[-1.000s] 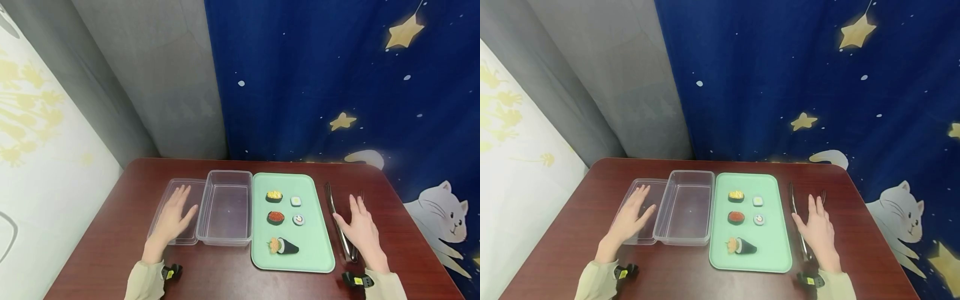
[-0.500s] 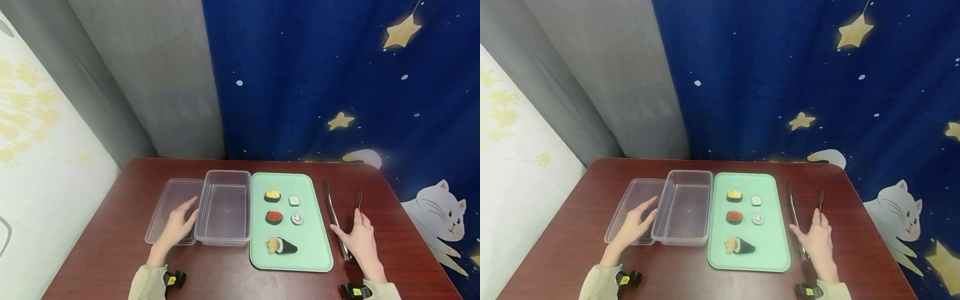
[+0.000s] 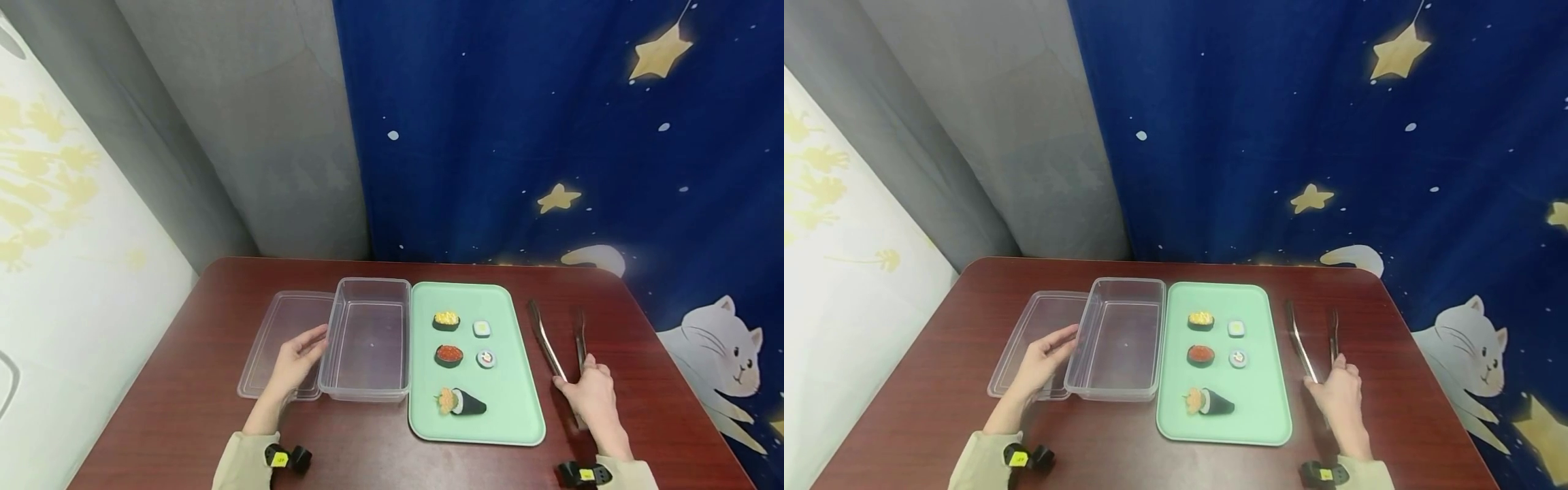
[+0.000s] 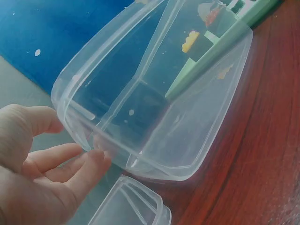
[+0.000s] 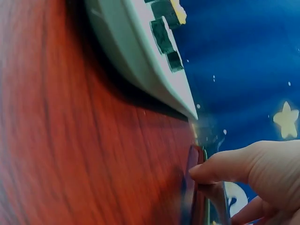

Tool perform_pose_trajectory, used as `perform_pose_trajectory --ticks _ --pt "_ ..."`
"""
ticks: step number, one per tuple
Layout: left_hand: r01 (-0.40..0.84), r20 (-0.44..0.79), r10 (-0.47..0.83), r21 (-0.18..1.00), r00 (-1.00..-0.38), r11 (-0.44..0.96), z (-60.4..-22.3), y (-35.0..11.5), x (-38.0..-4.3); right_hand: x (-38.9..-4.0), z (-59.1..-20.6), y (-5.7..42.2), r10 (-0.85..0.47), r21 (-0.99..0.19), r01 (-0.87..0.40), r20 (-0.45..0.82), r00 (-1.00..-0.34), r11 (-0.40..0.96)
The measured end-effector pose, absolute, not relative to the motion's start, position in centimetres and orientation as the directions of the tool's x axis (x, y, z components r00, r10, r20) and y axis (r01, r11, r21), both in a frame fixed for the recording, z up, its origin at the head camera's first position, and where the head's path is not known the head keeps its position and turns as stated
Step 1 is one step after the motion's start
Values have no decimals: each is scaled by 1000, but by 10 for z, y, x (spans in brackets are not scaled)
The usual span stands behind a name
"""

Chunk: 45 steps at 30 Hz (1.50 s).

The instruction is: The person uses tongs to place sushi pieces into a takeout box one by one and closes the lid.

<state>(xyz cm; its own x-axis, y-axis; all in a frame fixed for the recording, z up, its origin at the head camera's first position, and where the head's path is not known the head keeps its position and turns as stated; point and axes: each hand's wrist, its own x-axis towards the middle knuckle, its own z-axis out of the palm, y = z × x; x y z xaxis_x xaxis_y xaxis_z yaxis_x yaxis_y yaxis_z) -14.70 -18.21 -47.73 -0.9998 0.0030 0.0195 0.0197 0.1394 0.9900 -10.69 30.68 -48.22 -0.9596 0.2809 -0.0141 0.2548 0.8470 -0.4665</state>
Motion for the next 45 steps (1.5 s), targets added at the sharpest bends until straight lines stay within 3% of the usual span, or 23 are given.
perform_pose_trajectory --ticks 3,7,12,16,28,38,45 --pt "-10 -9 -11 993 -1000 114 -478 -181 -148 -107 -483 314 267 -496 219 27 -963 840" --pt "-21 -20 -4 996 -1000 91 -478 -181 -148 -108 -484 324 223 -523 103 172 -960 846" --pt "-33 -32 -9 997 -999 72 -479 -181 -148 -115 -477 327 109 -512 -80 329 -938 855" --pt "-36 -35 -13 997 -999 75 -478 -181 -148 -125 -470 323 -11 -493 -213 380 -925 844" --pt "-32 -33 4 997 -999 66 -478 -182 -146 -159 -471 300 -341 -496 -484 354 -871 721" --pt "-29 -30 16 998 -999 49 -479 -183 -145 -174 -474 289 -464 -568 -506 232 -855 649" --pt "-26 -27 21 999 -999 43 -479 -183 -145 -180 -475 287 -524 -569 -545 221 -823 616"
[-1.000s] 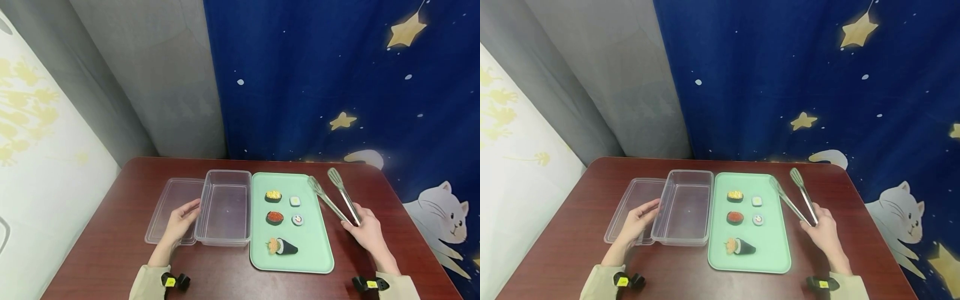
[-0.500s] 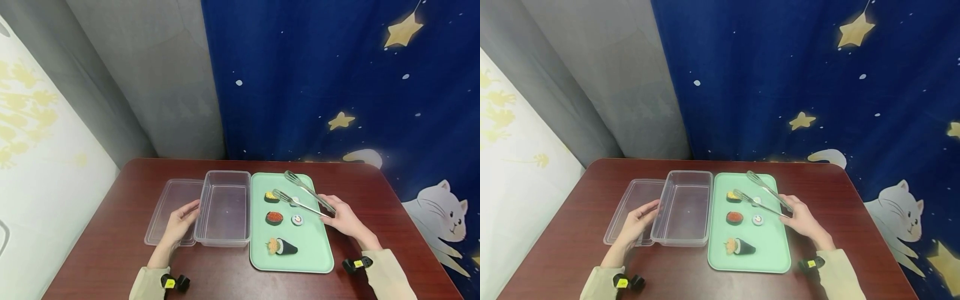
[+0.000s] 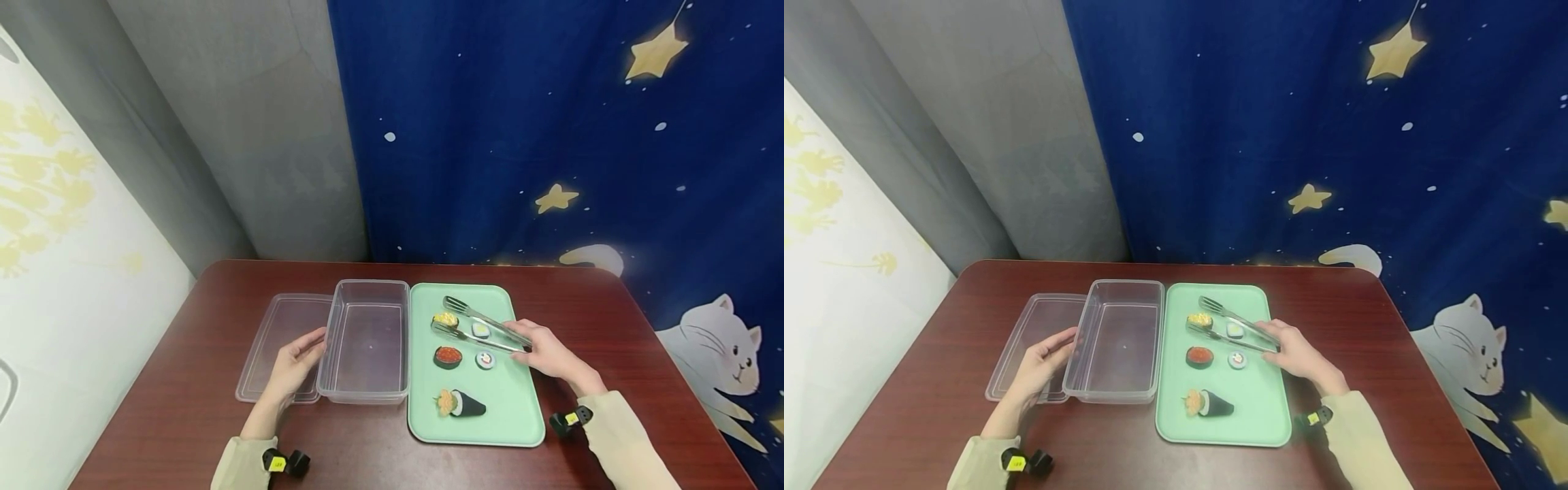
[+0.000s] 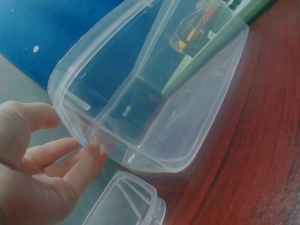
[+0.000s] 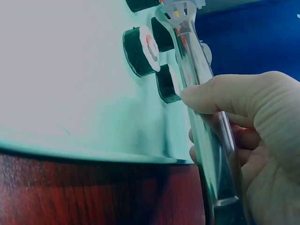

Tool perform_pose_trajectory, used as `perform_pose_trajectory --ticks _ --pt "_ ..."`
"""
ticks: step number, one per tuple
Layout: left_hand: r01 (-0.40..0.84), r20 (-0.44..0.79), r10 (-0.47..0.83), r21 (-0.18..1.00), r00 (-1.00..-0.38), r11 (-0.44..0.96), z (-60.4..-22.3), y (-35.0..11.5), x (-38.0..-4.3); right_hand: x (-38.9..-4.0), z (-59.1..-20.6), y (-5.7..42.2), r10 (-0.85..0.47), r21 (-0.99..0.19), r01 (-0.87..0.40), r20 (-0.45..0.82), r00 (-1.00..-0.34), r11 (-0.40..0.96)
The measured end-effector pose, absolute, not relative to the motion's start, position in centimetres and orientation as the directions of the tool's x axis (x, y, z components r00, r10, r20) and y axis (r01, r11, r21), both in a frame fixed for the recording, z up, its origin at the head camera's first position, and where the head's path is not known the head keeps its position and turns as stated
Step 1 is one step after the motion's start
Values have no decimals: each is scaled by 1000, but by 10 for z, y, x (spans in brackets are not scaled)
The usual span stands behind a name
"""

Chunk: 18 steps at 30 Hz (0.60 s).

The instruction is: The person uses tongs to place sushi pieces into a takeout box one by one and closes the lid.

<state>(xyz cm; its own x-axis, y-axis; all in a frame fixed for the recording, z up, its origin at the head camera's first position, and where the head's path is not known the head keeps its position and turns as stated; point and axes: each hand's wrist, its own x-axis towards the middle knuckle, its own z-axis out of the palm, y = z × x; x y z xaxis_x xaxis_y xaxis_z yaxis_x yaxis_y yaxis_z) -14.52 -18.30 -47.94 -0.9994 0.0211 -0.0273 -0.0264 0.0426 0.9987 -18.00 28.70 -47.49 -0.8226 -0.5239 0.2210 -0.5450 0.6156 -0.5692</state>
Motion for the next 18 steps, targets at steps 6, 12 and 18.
perform_pose_trajectory --ticks 6,12,18 --pt "-23 -23 21 999 -999 43 -480 -183 -145 -181 -473 286 -535 -540 -553 209 -819 635" --pt "-26 -26 20 999 -999 43 -480 -183 -145 -182 -471 285 -539 -544 -547 193 -820 637" --pt "-27 -29 18 997 -999 70 -478 -184 -145 -183 -472 284 -547 -521 -571 220 -808 634"
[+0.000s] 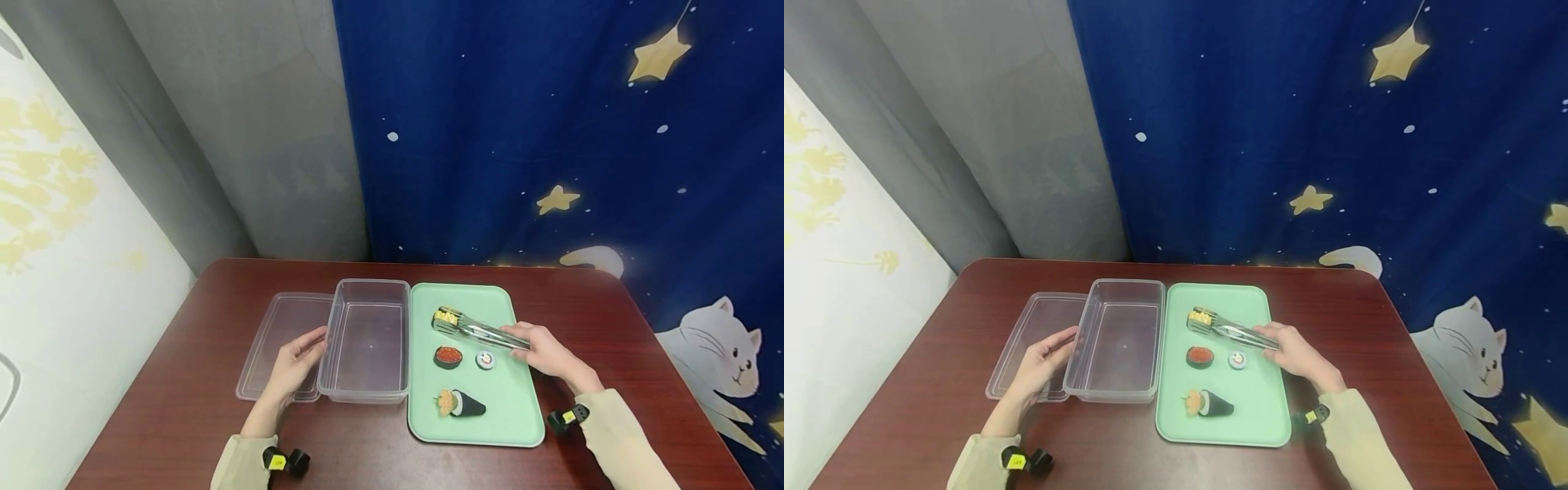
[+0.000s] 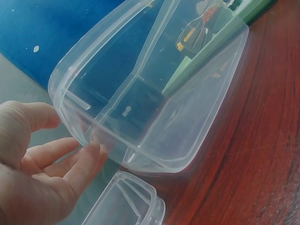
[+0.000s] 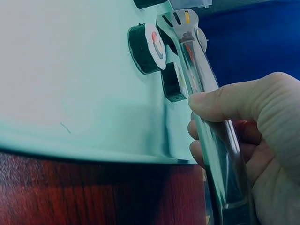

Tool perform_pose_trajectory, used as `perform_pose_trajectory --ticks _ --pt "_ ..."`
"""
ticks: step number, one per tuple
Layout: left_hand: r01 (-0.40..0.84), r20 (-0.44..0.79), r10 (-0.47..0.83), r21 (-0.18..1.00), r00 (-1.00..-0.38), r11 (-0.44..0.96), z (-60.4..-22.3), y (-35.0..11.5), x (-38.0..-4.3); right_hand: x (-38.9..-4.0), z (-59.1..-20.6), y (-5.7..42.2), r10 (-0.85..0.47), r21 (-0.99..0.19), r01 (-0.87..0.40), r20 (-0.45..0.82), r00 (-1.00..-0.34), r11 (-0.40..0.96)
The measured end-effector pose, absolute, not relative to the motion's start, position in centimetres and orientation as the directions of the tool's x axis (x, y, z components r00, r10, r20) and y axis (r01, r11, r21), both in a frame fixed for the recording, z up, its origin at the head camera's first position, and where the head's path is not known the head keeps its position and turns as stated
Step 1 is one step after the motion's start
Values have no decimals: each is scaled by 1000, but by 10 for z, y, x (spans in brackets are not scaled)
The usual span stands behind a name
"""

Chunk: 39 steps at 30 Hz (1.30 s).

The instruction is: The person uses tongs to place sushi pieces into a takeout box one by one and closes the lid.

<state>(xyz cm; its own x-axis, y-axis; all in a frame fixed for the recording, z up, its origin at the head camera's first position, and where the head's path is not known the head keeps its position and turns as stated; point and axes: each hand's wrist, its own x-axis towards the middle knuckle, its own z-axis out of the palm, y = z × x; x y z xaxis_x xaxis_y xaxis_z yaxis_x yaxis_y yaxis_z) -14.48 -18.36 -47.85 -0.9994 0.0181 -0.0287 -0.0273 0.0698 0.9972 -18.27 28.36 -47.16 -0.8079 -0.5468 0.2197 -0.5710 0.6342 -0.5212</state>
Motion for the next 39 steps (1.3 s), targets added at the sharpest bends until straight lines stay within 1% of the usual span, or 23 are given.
perform_pose_trajectory --ticks 6,11,15,20,27,34,39 --pt "-23 -24 22 997 -999 80 -478 -183 -145 -182 -473 285 -556 -500 -602 259 -790 622" --pt "-33 -35 22 996 -999 80 -478 -183 -146 -182 -468 286 -540 -522 -577 242 -806 628" --pt "-49 -48 -11 996 -999 72 -476 -182 -146 -183 -459 285 -534 -529 -571 241 -810 628" --pt "-37 -32 -67 997 -997 68 -473 -180 -147 -188 -448 284 -540 -492 -602 280 -794 629" --pt "-48 -43 -88 997 -995 60 -473 -180 -148 -196 -433 278 -556 -468 -630 305 -773 619" --pt "-67 -61 -102 997 -993 48 -474 -180 -148 -206 -415 262 -572 -454 -620 258 -779 640" --pt "-78 -73 -102 996 -992 53 -474 -179 -148 -213 -405 246 -604 -454 -639 244 -759 620"
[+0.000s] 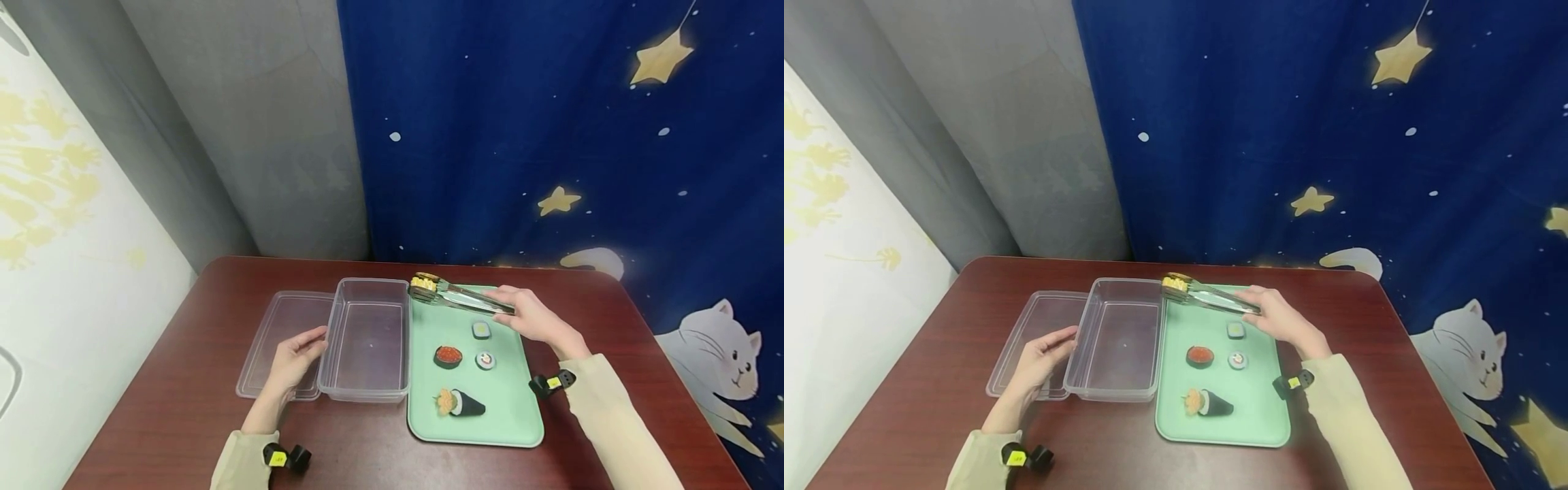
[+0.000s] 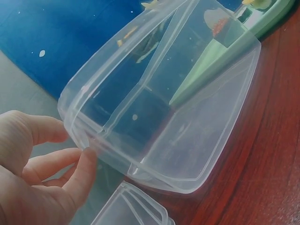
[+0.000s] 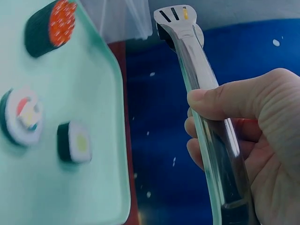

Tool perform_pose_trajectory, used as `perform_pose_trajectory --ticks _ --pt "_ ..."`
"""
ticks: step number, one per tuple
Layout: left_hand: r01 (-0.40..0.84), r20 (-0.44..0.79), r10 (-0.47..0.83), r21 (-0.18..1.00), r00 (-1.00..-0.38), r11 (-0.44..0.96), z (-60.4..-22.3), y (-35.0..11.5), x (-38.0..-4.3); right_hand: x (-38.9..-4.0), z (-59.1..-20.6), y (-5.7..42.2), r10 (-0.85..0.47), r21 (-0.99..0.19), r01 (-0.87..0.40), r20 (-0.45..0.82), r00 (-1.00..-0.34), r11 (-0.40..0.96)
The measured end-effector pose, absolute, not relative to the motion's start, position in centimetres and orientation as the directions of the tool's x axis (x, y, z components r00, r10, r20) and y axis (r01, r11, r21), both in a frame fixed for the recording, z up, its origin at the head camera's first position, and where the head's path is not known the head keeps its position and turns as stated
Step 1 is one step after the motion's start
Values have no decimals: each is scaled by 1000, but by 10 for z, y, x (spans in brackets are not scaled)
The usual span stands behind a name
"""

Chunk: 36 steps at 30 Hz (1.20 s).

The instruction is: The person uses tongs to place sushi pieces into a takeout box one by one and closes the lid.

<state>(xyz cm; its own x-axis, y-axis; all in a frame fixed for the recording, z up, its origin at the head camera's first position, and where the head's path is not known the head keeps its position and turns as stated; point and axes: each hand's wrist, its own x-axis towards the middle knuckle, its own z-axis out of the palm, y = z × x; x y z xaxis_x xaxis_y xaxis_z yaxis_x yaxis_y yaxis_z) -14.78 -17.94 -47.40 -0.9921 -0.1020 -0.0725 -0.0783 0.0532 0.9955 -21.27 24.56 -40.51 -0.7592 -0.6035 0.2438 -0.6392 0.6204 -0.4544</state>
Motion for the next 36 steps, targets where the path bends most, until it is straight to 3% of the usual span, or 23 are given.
perform_pose_trajectory --ticks 17,36 --pt "-73 -66 -111 995 -992 61 -475 -179 -147 -237 -396 183 -703 -525 -677 190 -685 517" --pt "-55 -46 -111 996 -993 74 -477 -179 -147 -263 -403 135 -792 -416 -742 78 -605 526"
